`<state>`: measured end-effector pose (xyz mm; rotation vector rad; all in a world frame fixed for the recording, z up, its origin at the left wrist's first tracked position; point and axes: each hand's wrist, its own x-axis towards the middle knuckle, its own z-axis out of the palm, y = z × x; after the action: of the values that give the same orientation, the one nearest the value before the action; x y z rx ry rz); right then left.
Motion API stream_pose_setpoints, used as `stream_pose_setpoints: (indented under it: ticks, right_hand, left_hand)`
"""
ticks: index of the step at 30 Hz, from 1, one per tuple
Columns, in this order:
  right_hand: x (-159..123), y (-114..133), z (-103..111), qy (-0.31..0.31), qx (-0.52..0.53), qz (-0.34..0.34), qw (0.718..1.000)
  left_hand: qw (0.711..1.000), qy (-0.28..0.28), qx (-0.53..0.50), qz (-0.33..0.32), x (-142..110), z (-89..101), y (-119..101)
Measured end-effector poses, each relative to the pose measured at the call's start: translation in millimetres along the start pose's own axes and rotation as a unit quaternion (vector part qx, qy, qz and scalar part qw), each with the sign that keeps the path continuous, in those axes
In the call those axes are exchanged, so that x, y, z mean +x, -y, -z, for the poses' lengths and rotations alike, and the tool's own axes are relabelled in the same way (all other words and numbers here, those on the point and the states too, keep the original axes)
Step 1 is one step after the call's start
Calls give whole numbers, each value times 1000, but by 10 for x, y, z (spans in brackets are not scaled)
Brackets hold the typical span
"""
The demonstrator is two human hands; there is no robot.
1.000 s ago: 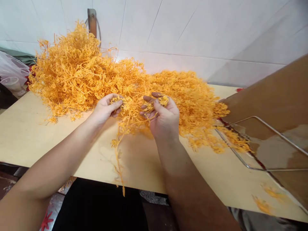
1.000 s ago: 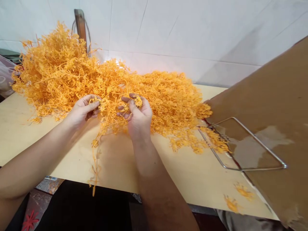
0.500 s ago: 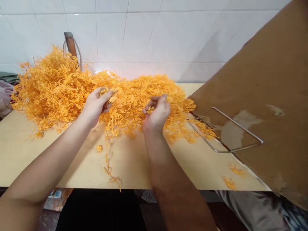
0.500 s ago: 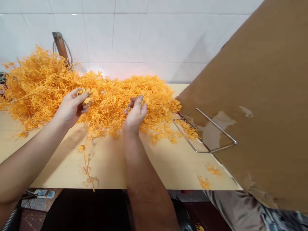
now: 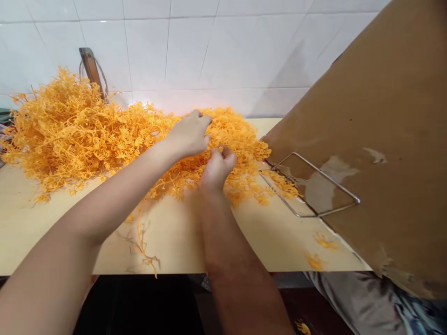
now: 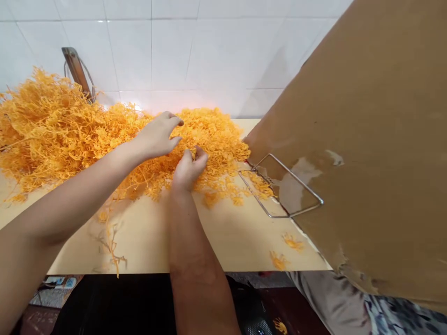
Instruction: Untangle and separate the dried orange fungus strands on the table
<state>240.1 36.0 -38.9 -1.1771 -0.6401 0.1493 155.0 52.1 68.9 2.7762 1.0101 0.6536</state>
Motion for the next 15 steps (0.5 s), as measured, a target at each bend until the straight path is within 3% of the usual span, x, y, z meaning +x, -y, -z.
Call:
stream_pose_setpoints:
  ticks: [4,8,10,12,14,15]
  right_hand:
    - [-48,34,-61,-61,-22,-45,997]
    - [-136,57,-66,-12,-75,20,997]
    - [-185,59,-46,18,-121,55,991]
    - [-228,67,-25,45,-163,76,983]
    - [-263,85,-9,68,-197,91,974]
    - [-277,95,-4,79,-211,99,969]
  left_hand:
    - [998,-36,46,-5,-814,166,162]
    - [987,25,32,154,-1366,157,344]
    - [976,64,-12,207,-1457,90,396]
    - [971,56,-69,223,-1448,23,458]
    - [959,-15,-156,237,-1392,-13,565]
    - [940,-63,-220,254,-1364,-11,641]
